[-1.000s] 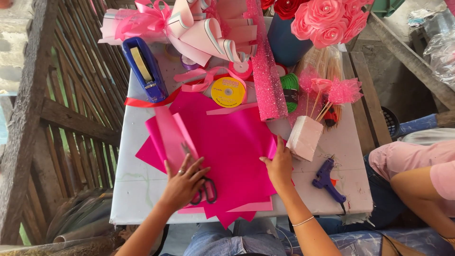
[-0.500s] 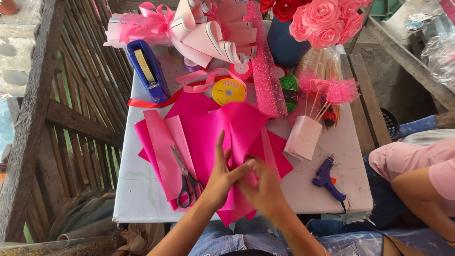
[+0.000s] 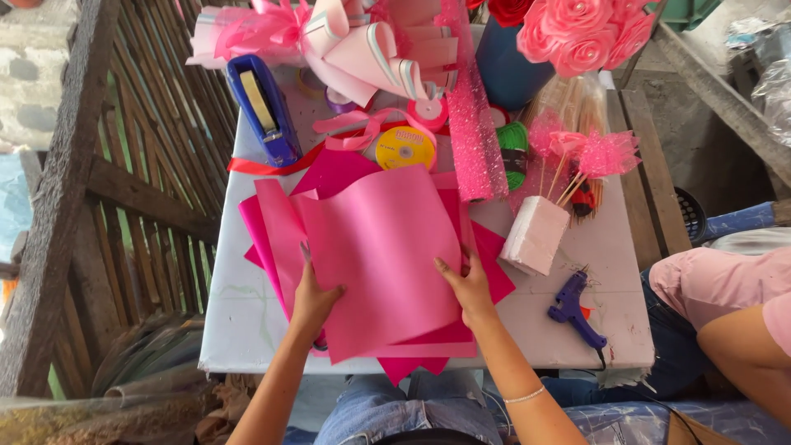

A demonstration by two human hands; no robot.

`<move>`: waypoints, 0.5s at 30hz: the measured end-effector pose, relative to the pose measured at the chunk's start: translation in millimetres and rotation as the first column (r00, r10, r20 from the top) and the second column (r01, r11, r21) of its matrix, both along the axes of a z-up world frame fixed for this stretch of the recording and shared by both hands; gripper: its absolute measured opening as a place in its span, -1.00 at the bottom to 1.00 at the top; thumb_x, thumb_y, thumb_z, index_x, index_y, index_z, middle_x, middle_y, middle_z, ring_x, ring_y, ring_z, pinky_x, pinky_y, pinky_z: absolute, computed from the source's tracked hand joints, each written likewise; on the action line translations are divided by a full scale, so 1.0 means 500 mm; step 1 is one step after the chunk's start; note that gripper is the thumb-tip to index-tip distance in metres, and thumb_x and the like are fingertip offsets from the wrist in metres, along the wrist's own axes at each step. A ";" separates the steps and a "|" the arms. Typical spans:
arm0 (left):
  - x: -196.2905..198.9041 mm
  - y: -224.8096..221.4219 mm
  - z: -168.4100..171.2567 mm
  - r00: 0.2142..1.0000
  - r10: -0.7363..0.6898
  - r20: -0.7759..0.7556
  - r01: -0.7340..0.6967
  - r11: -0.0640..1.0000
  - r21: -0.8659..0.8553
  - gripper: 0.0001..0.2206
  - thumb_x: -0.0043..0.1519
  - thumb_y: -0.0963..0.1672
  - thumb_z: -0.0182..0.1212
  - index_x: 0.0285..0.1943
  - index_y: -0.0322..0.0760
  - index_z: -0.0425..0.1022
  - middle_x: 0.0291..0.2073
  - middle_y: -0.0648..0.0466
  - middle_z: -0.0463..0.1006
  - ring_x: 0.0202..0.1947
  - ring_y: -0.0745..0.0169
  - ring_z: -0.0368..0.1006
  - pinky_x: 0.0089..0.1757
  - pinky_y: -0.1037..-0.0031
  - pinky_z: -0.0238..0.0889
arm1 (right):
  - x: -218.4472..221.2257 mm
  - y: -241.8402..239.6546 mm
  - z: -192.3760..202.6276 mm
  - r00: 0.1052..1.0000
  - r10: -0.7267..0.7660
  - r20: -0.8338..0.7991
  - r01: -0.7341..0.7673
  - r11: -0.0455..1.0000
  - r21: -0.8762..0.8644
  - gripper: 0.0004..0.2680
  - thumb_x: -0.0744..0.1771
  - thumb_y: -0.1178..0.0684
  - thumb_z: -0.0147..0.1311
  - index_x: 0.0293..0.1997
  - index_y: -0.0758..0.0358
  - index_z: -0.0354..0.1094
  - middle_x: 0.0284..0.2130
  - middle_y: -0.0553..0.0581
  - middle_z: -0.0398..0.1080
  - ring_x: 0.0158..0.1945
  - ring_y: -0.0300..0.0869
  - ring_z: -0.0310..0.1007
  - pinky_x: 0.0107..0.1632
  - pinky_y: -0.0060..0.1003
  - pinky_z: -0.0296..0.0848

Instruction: The person prepares a flower bouquet by cutting pink wrapping paper with shears, folding and layering the sheets, and then securing them around a base holding several pink artificial flowers.

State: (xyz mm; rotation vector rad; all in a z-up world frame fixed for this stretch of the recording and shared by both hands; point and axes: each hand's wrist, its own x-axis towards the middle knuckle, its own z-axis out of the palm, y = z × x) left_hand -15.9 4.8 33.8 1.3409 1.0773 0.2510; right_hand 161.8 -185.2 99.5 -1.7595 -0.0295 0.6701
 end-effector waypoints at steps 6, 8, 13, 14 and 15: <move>0.015 -0.035 0.035 0.997 -0.076 -0.004 0.068 0.869 0.490 0.11 -0.05 -0.40 0.32 0.65 -0.06 -0.32 0.40 -0.43 -0.05 0.43 -0.64 -0.10 0.23 -0.41 -0.02 | 0.132 -0.085 -0.241 0.915 0.179 0.360 -0.010 0.905 -0.425 -0.77 0.18 -0.17 0.42 -0.23 0.04 0.61 -0.42 0.08 0.58 -0.23 -0.04 0.61 -0.19 -0.19 0.49; 0.016 -0.040 -0.003 0.922 -0.221 -0.319 0.388 0.513 0.766 -0.06 0.00 -0.22 0.47 0.60 0.16 0.04 0.57 -0.11 -0.25 0.49 -0.48 -0.34 0.20 -0.52 -0.14 | 0.163 -0.114 -0.236 0.806 0.394 0.442 0.027 0.721 -0.692 -0.80 0.20 -0.15 0.33 -0.20 -0.01 0.59 -0.43 0.00 0.58 -0.22 -0.07 0.62 -0.14 -0.17 0.55; 0.043 -0.055 -0.045 0.707 -0.387 -0.591 0.704 0.316 0.636 -0.40 0.21 -0.04 0.25 0.47 0.41 0.18 0.56 0.39 -0.08 0.57 -0.10 -0.39 0.22 -0.59 -0.54 | 0.160 -0.113 -0.179 0.752 0.479 0.453 0.018 0.672 -0.741 -0.76 0.27 -0.12 0.25 -0.02 0.02 0.52 -0.36 0.12 0.56 -0.17 0.04 0.60 -0.10 -0.07 0.56; 0.048 -0.052 -0.053 0.671 -0.406 -0.620 0.738 0.288 0.610 -0.30 0.20 0.03 0.26 0.54 0.46 0.03 0.57 0.42 -0.14 0.57 -0.12 -0.40 0.17 -0.66 -0.63 | 0.157 -0.107 -0.184 0.677 0.497 0.542 0.081 0.682 -0.727 -0.83 0.31 -0.11 0.20 -0.18 0.11 0.55 -0.43 0.17 0.57 -0.26 0.12 0.62 -0.16 -0.01 0.56; 0.053 -0.054 -0.048 0.672 -0.406 -0.619 0.737 0.290 0.611 -0.30 0.20 0.03 0.26 0.54 0.46 0.03 0.57 0.42 -0.14 0.57 -0.12 -0.40 0.17 -0.66 -0.63 | 0.133 -0.087 -0.172 0.676 0.498 0.543 0.081 0.682 -0.727 -0.83 0.31 -0.11 0.20 -0.18 0.11 0.55 -0.43 0.17 0.57 -0.26 0.12 0.62 -0.16 -0.01 0.56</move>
